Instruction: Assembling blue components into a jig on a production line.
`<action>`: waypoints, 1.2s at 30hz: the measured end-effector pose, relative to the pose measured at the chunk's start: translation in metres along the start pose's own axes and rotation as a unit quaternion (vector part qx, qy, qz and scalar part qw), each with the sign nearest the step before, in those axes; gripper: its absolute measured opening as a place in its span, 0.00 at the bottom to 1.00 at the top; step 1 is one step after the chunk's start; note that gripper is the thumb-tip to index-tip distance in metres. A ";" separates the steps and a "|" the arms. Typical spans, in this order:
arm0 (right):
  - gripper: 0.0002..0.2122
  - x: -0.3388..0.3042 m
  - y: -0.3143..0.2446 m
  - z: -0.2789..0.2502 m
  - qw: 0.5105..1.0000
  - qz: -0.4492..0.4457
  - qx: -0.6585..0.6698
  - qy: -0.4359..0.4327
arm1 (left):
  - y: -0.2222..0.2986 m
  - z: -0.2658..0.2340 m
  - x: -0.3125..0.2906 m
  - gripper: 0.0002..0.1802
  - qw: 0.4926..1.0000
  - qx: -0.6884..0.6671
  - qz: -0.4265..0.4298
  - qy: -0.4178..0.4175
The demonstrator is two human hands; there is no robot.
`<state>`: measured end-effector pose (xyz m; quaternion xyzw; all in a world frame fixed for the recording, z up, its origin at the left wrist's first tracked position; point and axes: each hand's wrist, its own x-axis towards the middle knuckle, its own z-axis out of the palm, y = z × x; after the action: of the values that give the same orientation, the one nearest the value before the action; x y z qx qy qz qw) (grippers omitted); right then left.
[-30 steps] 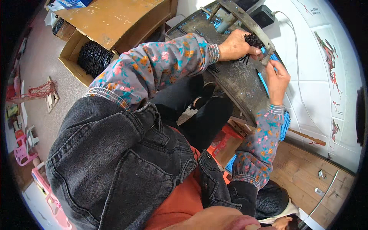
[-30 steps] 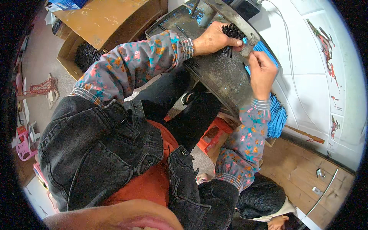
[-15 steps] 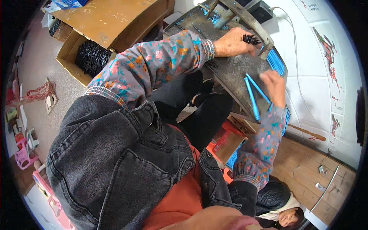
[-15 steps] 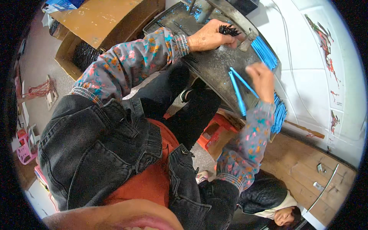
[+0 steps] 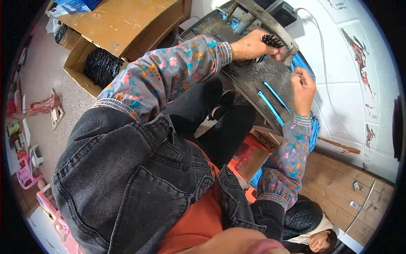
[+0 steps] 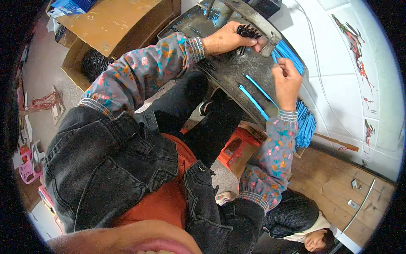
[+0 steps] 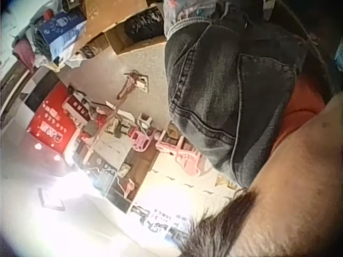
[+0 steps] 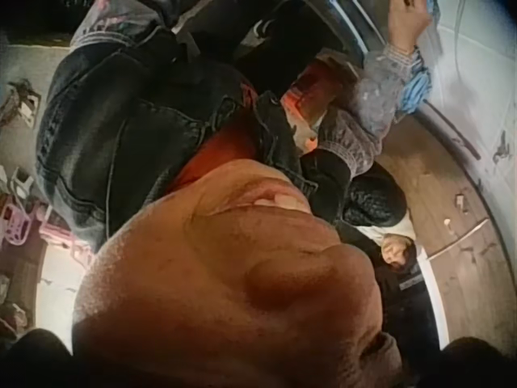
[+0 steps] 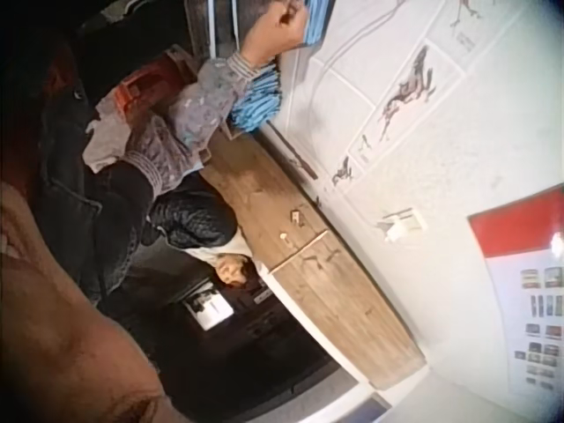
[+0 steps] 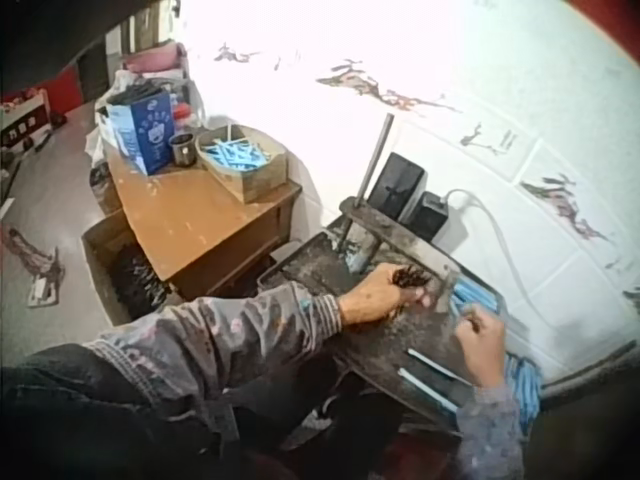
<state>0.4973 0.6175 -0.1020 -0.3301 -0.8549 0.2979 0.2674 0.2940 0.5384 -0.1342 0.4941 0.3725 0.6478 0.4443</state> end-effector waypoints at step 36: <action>0.08 0.001 -0.017 0.008 0.997 -0.055 -0.005 0.051 | -0.008 0.001 0.004 0.10 0.998 -0.042 0.014 0.037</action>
<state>0.4847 0.6053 -0.0957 -0.2989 -0.8583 0.2616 0.3249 0.2960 0.5450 -0.1398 0.4557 0.3546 0.6868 0.4416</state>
